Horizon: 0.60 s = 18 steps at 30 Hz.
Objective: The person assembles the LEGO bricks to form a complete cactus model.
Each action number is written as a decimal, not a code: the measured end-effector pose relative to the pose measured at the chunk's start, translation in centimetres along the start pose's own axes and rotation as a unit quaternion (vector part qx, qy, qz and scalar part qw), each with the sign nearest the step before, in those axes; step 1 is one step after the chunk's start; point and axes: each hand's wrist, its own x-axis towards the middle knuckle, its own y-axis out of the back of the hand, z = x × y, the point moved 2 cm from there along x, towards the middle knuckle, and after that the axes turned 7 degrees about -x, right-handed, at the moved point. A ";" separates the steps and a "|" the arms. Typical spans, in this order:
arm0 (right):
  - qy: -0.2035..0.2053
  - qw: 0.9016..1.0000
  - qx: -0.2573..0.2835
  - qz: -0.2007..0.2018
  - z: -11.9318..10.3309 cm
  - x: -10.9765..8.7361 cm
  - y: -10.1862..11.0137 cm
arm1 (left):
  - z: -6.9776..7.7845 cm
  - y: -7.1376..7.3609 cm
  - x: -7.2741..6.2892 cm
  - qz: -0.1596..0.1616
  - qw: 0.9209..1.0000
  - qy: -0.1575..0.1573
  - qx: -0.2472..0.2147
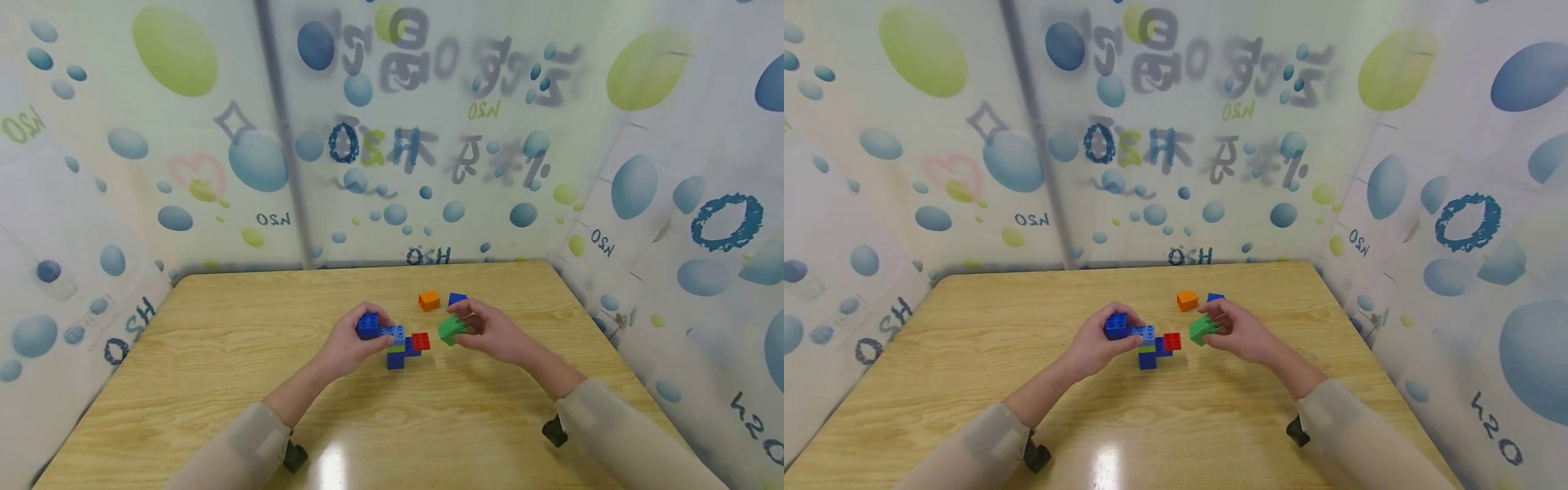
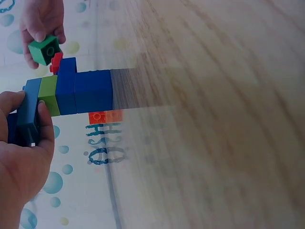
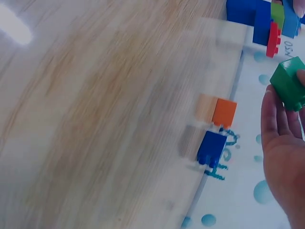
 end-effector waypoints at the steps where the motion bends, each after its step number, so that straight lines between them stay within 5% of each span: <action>1: 0.002 1.000 0.003 0.001 -0.1 0.1 -0.2 | 0.0 0.0 0.0 0.000 1.000 0.000 0.000; 18: 0.020 0.998 -0.049 0.016 -1.1 1.0 -1.8 | -0.3 0.0 0.2 -0.004 1.000 0.001 -0.010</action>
